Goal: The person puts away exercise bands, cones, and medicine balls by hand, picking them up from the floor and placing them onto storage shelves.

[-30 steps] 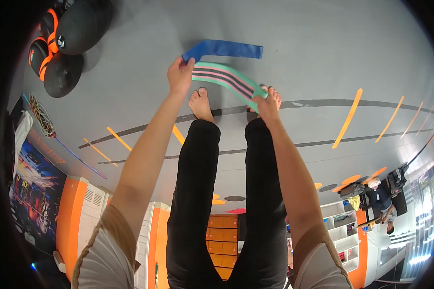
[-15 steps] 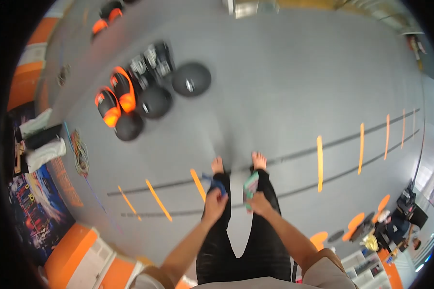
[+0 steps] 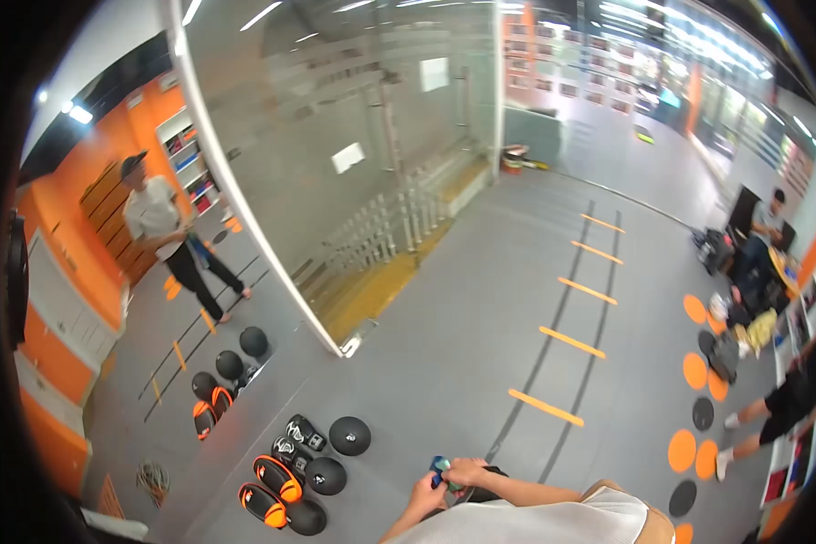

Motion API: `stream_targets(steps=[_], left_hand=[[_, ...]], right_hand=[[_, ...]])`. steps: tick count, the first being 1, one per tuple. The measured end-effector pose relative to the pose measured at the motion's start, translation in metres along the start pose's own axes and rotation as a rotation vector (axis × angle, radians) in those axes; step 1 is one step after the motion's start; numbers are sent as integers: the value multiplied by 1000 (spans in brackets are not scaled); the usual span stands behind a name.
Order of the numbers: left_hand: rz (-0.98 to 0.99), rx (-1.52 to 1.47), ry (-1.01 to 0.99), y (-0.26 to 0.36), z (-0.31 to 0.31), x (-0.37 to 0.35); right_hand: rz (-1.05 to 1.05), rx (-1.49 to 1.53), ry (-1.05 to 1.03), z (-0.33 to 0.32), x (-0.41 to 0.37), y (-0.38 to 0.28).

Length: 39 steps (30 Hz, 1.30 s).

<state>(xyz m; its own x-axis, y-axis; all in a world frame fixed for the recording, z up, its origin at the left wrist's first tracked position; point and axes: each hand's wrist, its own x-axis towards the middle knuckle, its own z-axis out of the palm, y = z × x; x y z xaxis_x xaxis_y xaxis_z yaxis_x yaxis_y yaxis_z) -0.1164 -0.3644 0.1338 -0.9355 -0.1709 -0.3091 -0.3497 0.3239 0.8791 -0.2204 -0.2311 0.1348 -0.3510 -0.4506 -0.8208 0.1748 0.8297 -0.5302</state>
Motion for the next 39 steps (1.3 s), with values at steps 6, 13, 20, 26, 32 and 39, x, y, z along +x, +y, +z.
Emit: stream_targets(steps=[6,13,20,26,32,39], left_hand=[[259,116,-264,74,-3,-29],[355,5,-664,169,75,-59],[481,-87,-1121,242,196,-103],[669,-75,-1211,294,324,-151],[1002,33,-1122,355,415,-179],[1101,9,-1163,392,521,-144]], right_hand=[[-223,486,352,20,-143,2],[-444,783,716,30,-255,80],[-290,646,1230,32,-362,191],[-236,806,1349,21,-474,280],[-185,691,1524,11,-525,350],[-107,553,1537,-63,-590,400]])
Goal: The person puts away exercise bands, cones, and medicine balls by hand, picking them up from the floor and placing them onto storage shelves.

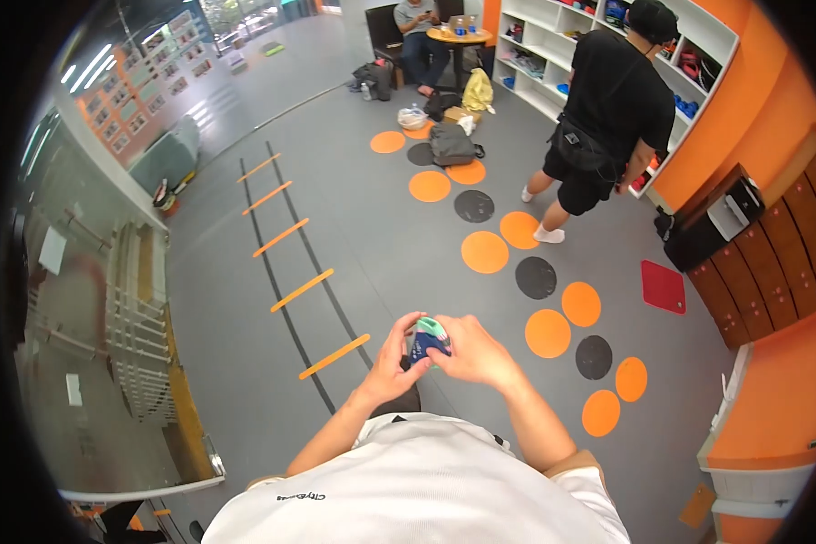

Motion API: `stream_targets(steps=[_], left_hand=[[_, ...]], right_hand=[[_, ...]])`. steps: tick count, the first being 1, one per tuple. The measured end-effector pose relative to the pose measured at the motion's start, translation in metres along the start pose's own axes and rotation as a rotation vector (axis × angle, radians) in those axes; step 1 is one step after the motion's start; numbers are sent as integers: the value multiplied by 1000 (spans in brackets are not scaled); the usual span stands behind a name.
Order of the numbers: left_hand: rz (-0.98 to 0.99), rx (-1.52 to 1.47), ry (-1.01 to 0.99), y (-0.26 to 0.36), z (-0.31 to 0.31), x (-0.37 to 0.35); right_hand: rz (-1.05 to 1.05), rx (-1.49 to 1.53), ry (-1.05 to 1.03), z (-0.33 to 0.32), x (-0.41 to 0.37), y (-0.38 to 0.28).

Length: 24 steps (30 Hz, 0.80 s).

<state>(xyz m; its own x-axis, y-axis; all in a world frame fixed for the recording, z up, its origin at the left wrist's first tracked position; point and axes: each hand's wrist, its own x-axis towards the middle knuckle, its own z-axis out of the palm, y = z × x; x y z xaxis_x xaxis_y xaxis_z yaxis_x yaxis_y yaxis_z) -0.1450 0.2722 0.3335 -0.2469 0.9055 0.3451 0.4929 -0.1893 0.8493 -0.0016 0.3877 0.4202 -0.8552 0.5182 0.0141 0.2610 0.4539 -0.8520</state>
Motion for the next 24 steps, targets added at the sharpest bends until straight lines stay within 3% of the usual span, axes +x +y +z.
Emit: stream_targets(steps=[2,3,6,7,8,10,12,14,16,17,19,24], left_hand=[[-152,-244,-129,-27,-9,33],[-22,-185,-113,-28,-21,60],[108,31,-58,-45,-49,128],[33,-76,-97,-40,-62,157],[-54,-200,-157,-40,-77,194],[-17,-252,-132,-46,-86,229],[-102,-480,-177,-59,-92,261],[-145,-529,-187,-66,-101,287],[-181,-695,-196,-82,-107,310],[-191,-691,-196,-90,-109,323],[-146,-612,-78,-111,-112,349],[-304,-458,-56,-163,-121,422]], right_hand=[[-21,-30,5,-30,37,-11],[-57,-46,0,-42,56,-18],[-219,-85,154,-81,117,-27],[-187,-43,178,-95,136,-26],[-133,171,279,-116,171,-39],[-156,293,299,-138,214,-30],[-72,490,352,-153,252,-22],[-165,835,364,-151,289,0],[-143,943,231,-129,314,47],[9,1065,176,-106,324,70],[-1,1200,-14,-71,353,75],[171,1483,-28,-69,440,120]])
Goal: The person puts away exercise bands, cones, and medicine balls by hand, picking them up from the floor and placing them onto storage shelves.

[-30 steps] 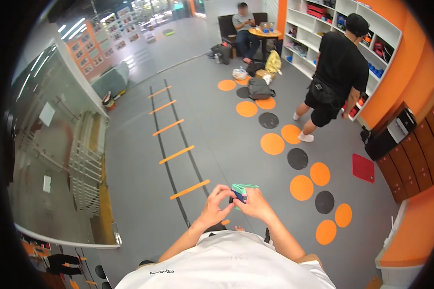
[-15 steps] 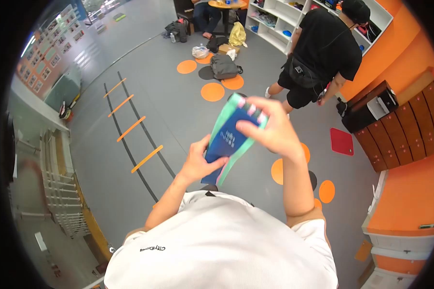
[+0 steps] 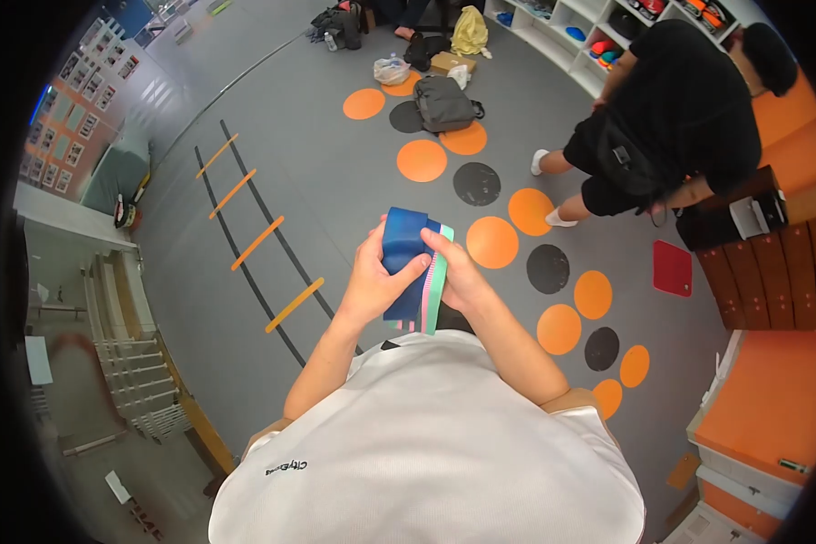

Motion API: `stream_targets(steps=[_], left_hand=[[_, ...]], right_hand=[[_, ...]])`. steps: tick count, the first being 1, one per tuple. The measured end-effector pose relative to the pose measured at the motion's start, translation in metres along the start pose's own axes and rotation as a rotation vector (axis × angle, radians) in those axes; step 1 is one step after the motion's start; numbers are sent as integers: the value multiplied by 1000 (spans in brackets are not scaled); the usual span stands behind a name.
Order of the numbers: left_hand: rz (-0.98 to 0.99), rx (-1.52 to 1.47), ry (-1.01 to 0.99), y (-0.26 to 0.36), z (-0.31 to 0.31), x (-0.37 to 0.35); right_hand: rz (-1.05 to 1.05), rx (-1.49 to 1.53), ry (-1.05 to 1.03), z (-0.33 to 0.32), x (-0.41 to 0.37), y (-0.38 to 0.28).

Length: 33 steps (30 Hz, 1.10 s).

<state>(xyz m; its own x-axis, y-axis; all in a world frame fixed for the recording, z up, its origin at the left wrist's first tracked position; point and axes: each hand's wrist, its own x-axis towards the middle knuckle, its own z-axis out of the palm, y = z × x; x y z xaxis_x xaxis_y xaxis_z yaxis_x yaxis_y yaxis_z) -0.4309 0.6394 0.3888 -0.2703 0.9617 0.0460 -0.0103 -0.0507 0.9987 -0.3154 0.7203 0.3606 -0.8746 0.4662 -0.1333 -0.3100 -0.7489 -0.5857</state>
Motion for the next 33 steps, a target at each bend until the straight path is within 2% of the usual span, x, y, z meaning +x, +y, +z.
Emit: stream_targets(steps=[2,6,8,10,12,13,14,15,16,18,19,20,22,24,26,27,28,30,33], left_hand=[[-30,126,54,-1,-10,40],[-101,330,88,13,-37,116],[54,145,172,7,-57,148],[108,95,245,-6,-85,184],[181,362,499,-20,-109,216],[146,350,508,-20,-114,235],[89,203,502,-18,-120,254],[48,57,497,-17,-126,276],[33,47,501,-17,-131,298],[-133,48,266,-23,-140,340],[-242,-47,174,-34,-145,362],[-249,-51,153,-40,-152,388],[-439,-98,-182,-51,-165,440],[-403,-177,-258,-58,-172,493],[-362,-279,-255,-49,-174,543],[-357,-282,-214,-46,-174,568],[-359,-276,-260,-42,-175,594],[-356,-383,-299,-37,-173,640],[-317,-326,-416,-38,-161,700]], right_hand=[[-28,15,-94,-15,38,-17],[19,-61,-102,-34,124,-61],[47,-82,-92,-30,159,-92],[81,-188,-243,-35,198,-120],[63,-264,-207,-39,230,-146],[161,-271,-300,-48,248,-159],[259,-270,-390,-55,262,-169],[296,-370,-385,-62,275,-178],[312,-367,-375,-69,291,-188],[345,-374,-554,-84,319,-206],[303,-372,-478,-88,331,-216],[294,-370,-457,-97,346,-227],[368,-167,-369,-116,370,-250],[291,-142,-324,-138,399,-269],[203,-15,-212,-142,416,-292],[156,-27,-138,-139,421,-306],[117,-26,-114,-143,428,-320],[107,30,-34,-156,434,-344],[106,48,46,-185,443,-372]])
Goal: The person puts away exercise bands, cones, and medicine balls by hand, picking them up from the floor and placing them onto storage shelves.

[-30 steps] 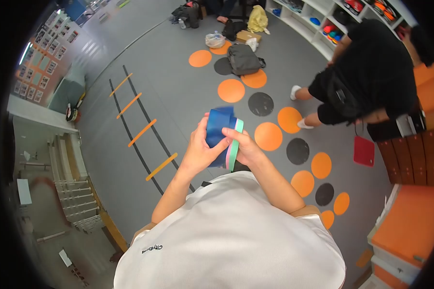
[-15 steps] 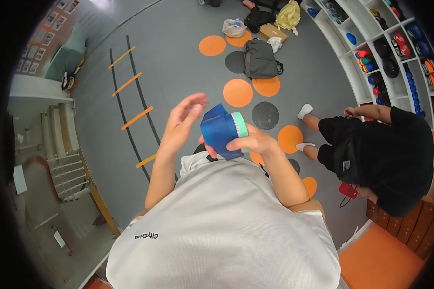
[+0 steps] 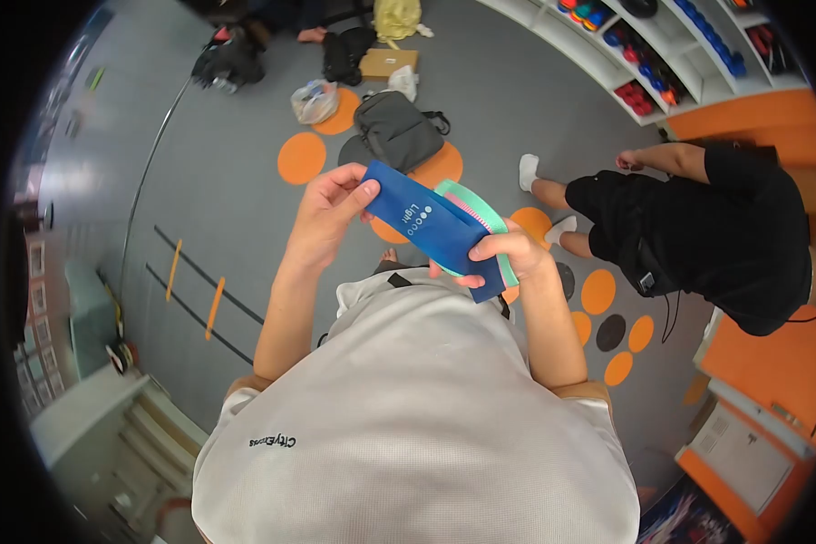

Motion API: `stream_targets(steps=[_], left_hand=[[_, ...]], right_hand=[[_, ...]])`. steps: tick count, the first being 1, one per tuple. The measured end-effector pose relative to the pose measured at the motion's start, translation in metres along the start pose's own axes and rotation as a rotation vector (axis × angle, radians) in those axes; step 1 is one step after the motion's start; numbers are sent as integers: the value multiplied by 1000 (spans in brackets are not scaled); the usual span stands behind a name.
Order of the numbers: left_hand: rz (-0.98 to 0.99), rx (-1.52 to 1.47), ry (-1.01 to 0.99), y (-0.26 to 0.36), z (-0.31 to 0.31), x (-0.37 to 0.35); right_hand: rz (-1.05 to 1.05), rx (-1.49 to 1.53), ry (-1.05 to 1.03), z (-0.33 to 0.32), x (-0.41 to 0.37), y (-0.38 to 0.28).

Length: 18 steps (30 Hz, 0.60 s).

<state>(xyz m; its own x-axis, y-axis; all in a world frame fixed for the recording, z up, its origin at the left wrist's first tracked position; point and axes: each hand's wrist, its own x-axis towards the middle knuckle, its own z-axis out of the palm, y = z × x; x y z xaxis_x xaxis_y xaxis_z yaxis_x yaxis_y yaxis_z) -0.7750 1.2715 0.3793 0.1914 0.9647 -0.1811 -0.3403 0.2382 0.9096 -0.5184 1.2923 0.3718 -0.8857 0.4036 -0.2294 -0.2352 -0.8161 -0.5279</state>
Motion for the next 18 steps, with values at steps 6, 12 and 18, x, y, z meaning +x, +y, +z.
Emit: stream_targets(steps=[6,12,18], left_hand=[[-2,10,-51,0,7,130],[22,-85,119,-2,42,269],[301,-399,457,42,52,378]], right_hand=[[101,76,215,-84,9,-61],[125,-171,-7,-187,40,-186],[255,-639,-198,-250,65,-351]])
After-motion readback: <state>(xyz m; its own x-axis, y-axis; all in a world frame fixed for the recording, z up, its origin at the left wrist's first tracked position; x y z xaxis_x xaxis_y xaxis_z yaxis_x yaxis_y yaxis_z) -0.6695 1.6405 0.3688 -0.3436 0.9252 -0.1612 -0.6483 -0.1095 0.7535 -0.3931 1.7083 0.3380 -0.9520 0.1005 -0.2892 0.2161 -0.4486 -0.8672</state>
